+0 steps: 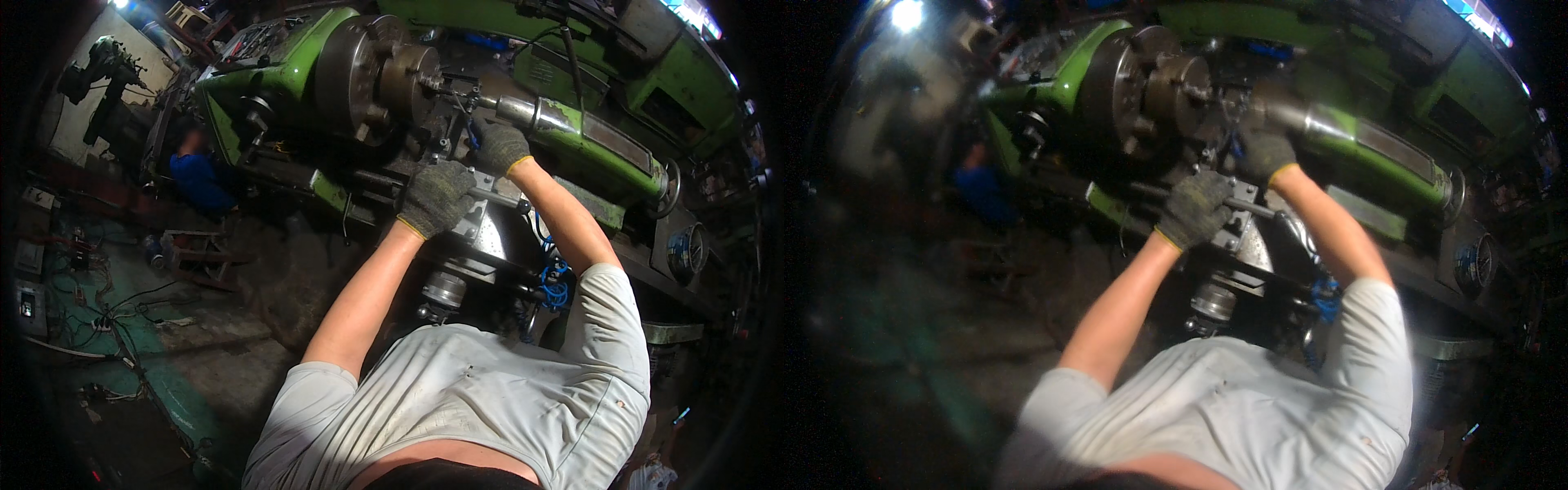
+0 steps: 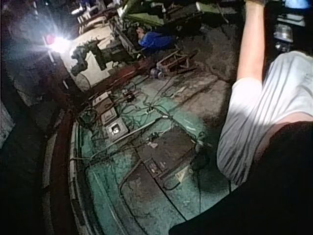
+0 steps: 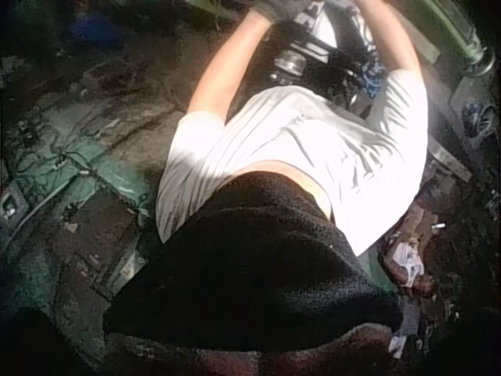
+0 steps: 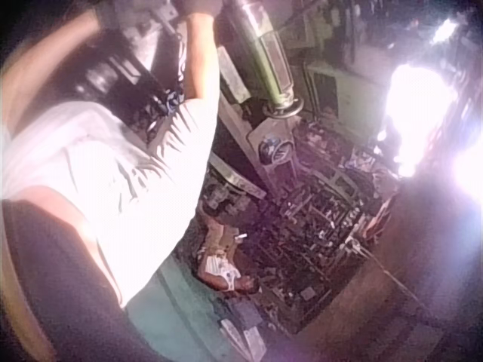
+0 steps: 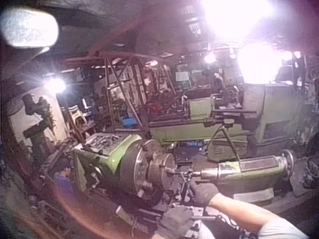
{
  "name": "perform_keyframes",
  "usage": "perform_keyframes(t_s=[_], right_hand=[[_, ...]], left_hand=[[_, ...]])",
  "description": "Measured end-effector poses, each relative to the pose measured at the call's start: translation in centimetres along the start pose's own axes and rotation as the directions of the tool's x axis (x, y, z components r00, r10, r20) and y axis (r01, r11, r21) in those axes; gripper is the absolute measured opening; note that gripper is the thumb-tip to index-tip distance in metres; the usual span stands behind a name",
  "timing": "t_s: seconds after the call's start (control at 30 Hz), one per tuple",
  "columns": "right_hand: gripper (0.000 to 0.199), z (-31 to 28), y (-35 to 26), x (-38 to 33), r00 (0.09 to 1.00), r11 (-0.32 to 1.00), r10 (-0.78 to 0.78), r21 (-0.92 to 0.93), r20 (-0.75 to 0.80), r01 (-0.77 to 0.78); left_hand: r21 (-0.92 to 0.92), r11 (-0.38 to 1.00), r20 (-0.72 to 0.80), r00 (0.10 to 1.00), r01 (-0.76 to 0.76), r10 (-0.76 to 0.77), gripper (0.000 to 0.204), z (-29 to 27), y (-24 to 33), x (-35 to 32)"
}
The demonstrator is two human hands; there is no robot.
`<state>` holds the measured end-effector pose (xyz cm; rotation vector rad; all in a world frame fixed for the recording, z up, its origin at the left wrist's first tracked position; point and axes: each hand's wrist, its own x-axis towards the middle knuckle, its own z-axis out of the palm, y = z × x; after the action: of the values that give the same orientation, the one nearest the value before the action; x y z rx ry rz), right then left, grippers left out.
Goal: The person operates a green metal lathe in a workshop, using a caliper to measure a rotating cylindrical workpiece. They adjust the tool post and machine controls while monitoring the machining process.
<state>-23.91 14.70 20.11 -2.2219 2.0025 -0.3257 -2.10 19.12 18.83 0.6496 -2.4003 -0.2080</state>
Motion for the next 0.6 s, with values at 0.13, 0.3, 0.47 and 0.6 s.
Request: perform_keyframes(t_s=[0.13, 0.3, 0.47, 0.6], right_hand=[[0.066, 0.0, 0.3, 0.2, 0.99, 0.997, -0.067, 0.028, -0.125, 0.071], [0.057, -0.5, 0.9, 1.3, 0.998, 0.995, -0.006, 0.098, -0.062, 0.012], [0.052, 0.5, 0.8, 1.1, 0.995, 0.991, -0.016, 0.129, -0.103, 0.029], [0.055, 0.3, 0.7, 0.7, 0.995, 0.994, 0.003, 0.112, -0.102, 0.008]], left_hand=[[-0.011, 1.0, -0.003, 1.0, -0.007, 0.007, 0.041, 0.0, -0.1, 0.1], [-0.017, 1.0, -0.013, 1.0, -0.011, 0.011, 0.037, 0.0, 0.0, 0.2], [-0.027, 1.0, 0.001, 1.0, 0.005, -0.005, 0.034, 0.1, 0.0, 0.2], [-0.025, 0.999, -0.036, 0.999, -0.023, 0.023, 0.035, 0.2, -0.1, 0.2]])
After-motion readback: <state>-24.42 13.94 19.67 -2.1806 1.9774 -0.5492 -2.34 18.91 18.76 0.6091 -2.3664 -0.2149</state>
